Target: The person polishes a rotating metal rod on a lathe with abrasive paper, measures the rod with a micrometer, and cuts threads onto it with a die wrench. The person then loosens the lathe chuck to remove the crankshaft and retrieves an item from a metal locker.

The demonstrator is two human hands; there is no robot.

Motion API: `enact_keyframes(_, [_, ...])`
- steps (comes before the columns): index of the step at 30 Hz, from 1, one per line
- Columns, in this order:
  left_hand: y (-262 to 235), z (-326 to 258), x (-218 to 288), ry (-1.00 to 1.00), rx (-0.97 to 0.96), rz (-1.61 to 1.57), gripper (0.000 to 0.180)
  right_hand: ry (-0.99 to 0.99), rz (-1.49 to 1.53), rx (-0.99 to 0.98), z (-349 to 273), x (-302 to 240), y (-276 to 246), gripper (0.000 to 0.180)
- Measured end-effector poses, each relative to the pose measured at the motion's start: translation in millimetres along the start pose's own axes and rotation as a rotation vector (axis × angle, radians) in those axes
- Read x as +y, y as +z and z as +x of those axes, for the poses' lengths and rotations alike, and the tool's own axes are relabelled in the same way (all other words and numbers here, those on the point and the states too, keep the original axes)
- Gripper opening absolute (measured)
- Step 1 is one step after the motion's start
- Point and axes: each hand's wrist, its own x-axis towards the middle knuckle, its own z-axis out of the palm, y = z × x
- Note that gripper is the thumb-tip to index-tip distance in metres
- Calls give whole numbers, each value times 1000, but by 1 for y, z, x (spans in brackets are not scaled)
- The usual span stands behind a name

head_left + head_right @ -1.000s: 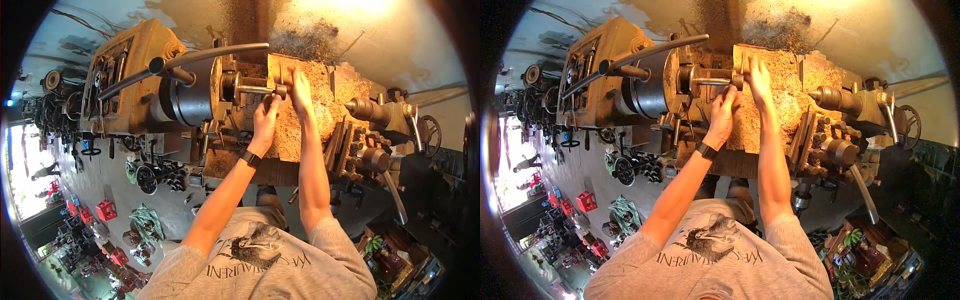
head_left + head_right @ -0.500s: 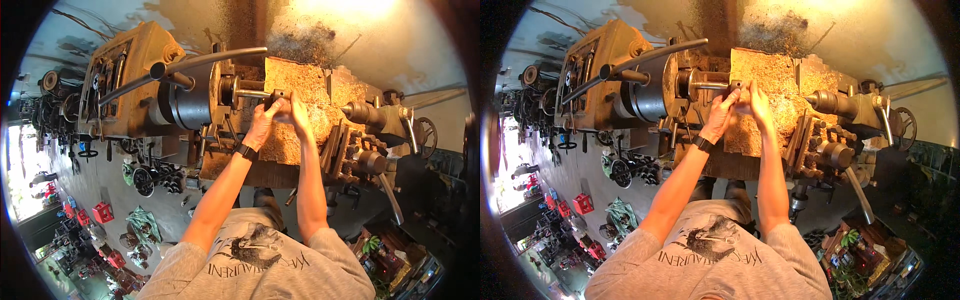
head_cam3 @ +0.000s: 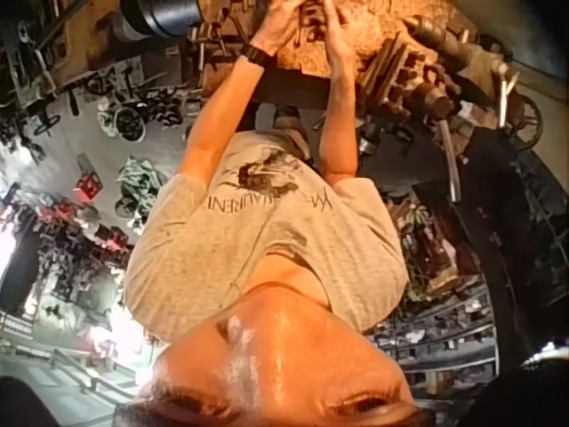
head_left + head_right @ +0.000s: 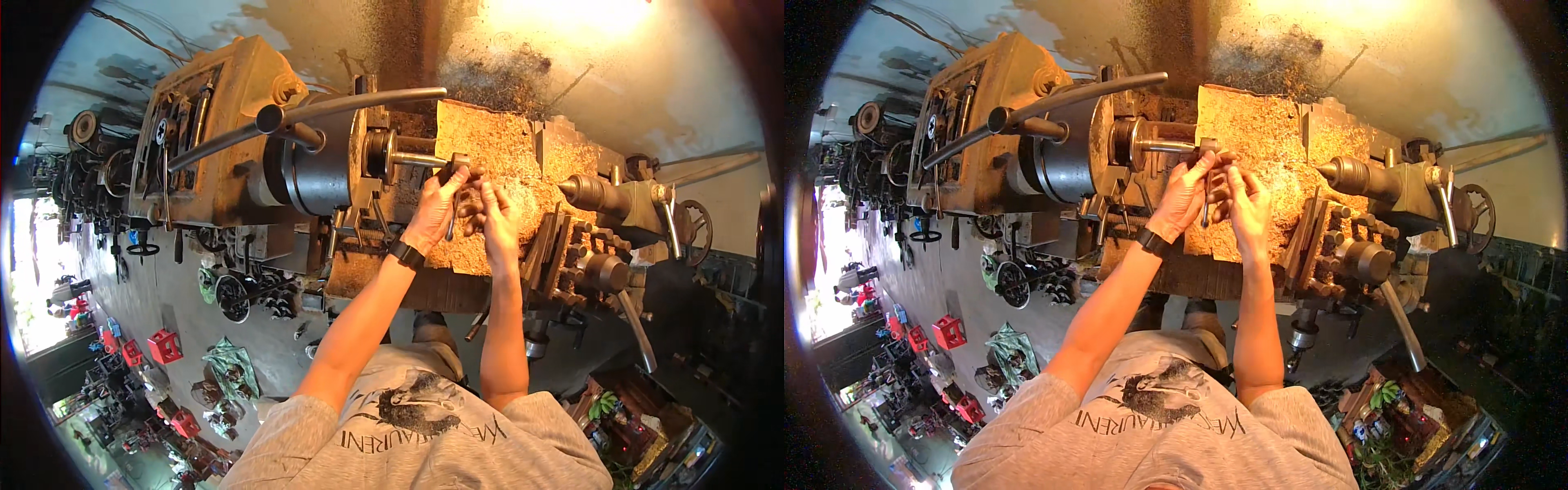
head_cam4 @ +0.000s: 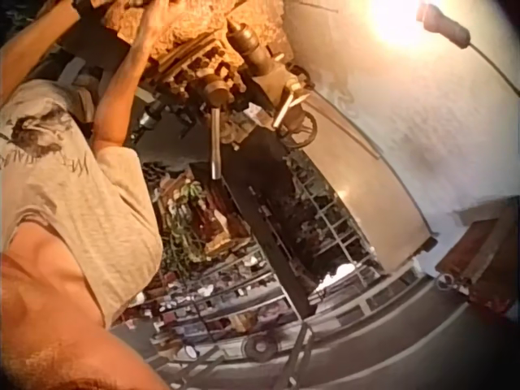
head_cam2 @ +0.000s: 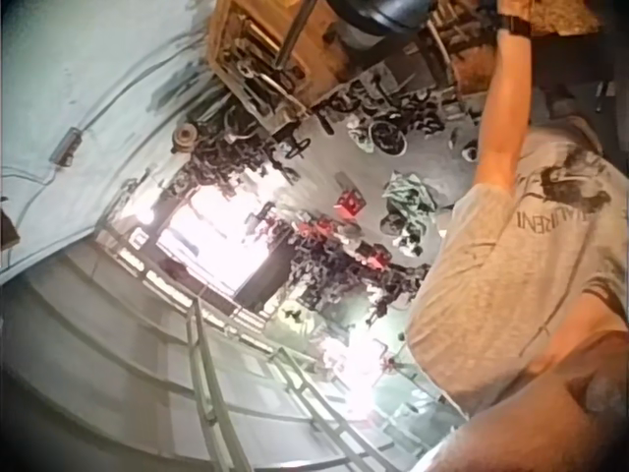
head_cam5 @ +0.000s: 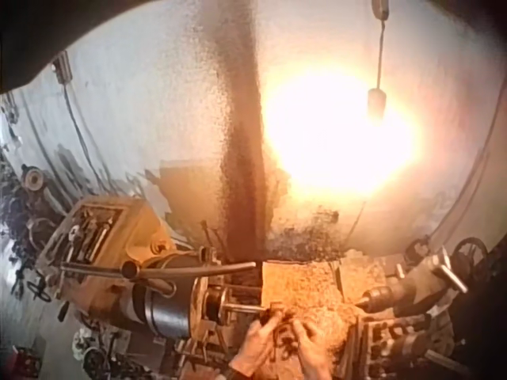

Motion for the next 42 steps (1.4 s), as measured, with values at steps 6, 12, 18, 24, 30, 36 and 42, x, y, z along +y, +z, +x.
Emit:
enact_keyframes(6, [-7,9,-9,-36,79,123,27,247,-131,-29,69,41,-17,68])
enact_keyframes(12, [6,11,-21,90,136,-384,26,-143,14,-82,94,-35,25,68])
enact_keyframes(18, [14,-2,-10,-27,-1,-497,29,-282,202,-113,27,-36,3,51])
enact_keyframes(24, [-3,-7,-10,-62,22,-149,21,-155,-47,76,15,-16,-4,34])
enact_keyframes(30, [-32,-2,-31,77,175,229,20,164,-90,4,44,-12,6,51])
enact_keyframes(36, [-27,-15,-30,101,328,442,22,-18,-62,-117,57,-5,2,30])
enact_keyframes(42, [-8,-33,-12,-13,249,283,23,-339,90,-297,41,2,-7,35])
